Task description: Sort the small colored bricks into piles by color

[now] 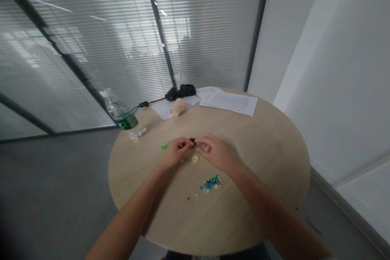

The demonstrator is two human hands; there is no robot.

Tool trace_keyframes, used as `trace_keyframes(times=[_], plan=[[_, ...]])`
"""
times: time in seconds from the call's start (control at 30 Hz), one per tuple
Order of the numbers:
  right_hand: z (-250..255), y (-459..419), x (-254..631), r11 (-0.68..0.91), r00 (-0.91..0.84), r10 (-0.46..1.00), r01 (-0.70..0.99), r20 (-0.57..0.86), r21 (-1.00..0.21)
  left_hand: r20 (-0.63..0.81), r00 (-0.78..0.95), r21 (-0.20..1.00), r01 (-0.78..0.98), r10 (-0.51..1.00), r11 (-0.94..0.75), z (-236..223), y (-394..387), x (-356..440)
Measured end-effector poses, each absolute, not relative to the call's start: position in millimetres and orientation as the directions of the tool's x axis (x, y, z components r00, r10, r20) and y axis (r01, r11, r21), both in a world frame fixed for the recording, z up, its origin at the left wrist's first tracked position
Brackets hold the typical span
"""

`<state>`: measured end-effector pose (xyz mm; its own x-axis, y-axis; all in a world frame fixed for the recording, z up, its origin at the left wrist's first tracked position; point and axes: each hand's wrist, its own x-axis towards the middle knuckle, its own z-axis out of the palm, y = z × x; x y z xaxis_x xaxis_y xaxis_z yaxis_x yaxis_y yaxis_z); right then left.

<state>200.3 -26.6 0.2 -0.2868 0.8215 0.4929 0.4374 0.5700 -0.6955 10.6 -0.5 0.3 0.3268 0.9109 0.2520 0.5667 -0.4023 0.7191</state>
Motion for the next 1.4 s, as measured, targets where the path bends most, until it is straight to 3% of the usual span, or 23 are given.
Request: trace_keyframes(times=[0.1,0.17,0.33,0.9,1.03,1.17,1.23,1.4], plan=[[0,-26,202,0.565,-0.273,0.824,0.456,0.497,-0.687,0.285,0.215,0.473,0.816,0.934,-0.333,3,2,0],[0,-25,202,0.560,-0.269,0.827,0.474,0.495,-0.679,0.274,0.201,0.345,0.892,0.940,-0.291,4,2,-4],[2,-27,202,0.554,-0.276,0.830,0.510,0.486,-0.658,0.216,0.239,0.213,0.935,0.947,-0.285,5,1,-4],[2,-24,206,0.552,-0.334,0.832,0.562,0.442,-0.616,0.221,0.246,0.196,0.937,0.944,-0.290,3,1,-2],[5,-27,209,0.522,-0.524,0.820,0.520,0.231,-0.676,0.248,0.232,0.211,0.935,0.941,-0.286,4,1,-2],[2,-33,209,0.437,-0.735,0.674,0.484,-0.081,-0.758,0.262,0.220,0.257,0.922,0.940,-0.288,7,0,0],[0,-35,208,0.439,-0.776,0.617,0.475,-0.128,-0.762,0.260,0.213,0.283,0.916,0.942,-0.285,8,-1,1],[-1,-37,204,0.532,-0.843,0.530,0.418,-0.096,-0.737,0.252,0.200,0.322,0.905,0.947,-0.277,8,-2,3]])
